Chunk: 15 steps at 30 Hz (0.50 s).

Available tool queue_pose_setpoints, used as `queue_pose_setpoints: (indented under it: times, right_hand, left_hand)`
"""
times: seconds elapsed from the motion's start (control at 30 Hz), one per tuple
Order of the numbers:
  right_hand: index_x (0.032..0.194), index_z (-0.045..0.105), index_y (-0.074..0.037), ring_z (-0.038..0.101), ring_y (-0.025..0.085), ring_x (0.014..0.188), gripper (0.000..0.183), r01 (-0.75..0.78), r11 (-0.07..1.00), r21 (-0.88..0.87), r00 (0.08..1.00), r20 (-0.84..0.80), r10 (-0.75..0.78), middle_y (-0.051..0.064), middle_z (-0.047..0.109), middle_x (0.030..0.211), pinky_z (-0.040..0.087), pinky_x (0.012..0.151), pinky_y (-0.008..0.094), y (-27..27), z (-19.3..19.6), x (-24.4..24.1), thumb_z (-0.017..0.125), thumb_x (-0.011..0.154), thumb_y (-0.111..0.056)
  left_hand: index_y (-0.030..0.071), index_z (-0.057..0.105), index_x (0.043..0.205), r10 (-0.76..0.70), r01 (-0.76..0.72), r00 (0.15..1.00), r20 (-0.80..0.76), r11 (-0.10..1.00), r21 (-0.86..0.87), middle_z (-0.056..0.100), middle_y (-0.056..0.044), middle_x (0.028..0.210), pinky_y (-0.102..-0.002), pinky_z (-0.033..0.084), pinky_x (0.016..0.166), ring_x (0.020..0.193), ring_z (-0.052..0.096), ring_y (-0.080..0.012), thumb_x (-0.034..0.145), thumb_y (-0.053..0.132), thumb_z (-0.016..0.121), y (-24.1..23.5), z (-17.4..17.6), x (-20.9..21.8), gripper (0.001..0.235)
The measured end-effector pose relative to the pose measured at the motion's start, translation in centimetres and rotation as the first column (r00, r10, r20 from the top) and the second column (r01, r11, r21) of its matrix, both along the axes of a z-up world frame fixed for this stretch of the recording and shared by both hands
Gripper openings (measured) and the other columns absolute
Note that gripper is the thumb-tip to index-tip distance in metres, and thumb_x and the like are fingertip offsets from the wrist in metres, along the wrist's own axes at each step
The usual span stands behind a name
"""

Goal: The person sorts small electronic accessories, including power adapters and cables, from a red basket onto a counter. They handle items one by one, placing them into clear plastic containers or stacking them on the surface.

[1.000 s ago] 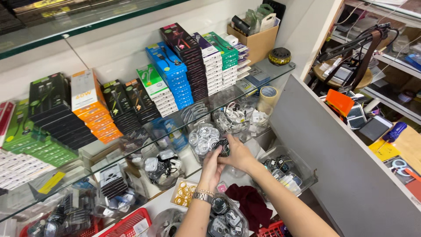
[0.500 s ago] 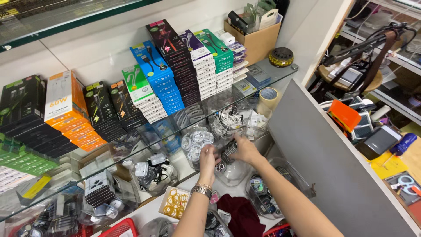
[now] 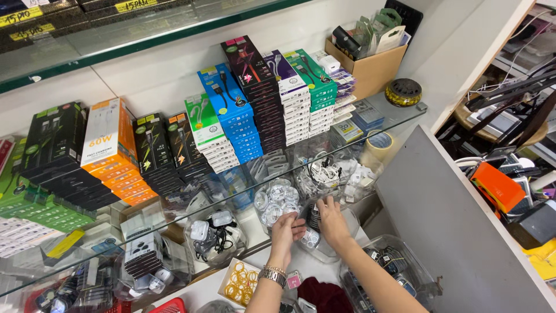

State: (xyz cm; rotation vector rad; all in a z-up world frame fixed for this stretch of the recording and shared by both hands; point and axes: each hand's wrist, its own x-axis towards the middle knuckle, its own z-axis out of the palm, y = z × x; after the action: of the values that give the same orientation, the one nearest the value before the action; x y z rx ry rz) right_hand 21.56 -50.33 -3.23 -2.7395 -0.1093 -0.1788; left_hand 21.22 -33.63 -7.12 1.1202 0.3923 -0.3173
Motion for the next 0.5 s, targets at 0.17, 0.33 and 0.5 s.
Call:
queue_pose_setpoints:
  times: [0.17,0.33,0.5]
  right_hand:
    - [0.105,0.069,-0.006,0.063,0.038,0.103,0.032,-0.005,0.998,0.061,0.99,0.142,-0.004,0.017,0.066,0.103,0.053,0.085,0.046,-0.1,4.5,-0.7,0.081,0.076,-0.012]
    - [0.101,0.072,-0.002,0.077,0.024,0.075,0.017,-0.008,0.854,0.52,0.996,0.083,-0.041,0.012,0.077,0.085,0.059,0.069,0.035,2.6,9.7,-2.5,0.071,0.087,-0.012]
    - [0.106,0.073,-0.004,0.078,0.022,0.074,0.02,-0.105,0.793,0.6,0.993,0.015,0.12,0.012,0.078,0.084,0.06,0.069,0.034,11.8,11.0,-7.2,0.07,0.089,-0.014]
  left_hand:
    - [0.001,0.063,0.125,-0.014,0.014,0.998,0.057,1.0,-0.006,0.074,-0.015,0.106,-0.031,0.059,0.073,0.083,0.071,-0.019,0.103,0.02,0.052,0.2,1.0,-0.8,0.031]
    - [0.001,0.063,0.127,-0.002,0.003,0.996,0.087,1.0,-0.016,0.074,-0.013,0.107,-0.031,0.059,0.076,0.087,0.071,-0.0193,0.103,0.019,0.049,2.1,3.0,-2.4,0.033]
    - [-0.002,0.064,0.123,0.169,-0.167,0.965,0.202,0.986,-0.027,0.073,-0.013,0.106,-0.032,0.06,0.075,0.088,0.072,-0.0197,0.103,0.015,0.048,8.1,4.1,-5.5,0.031]
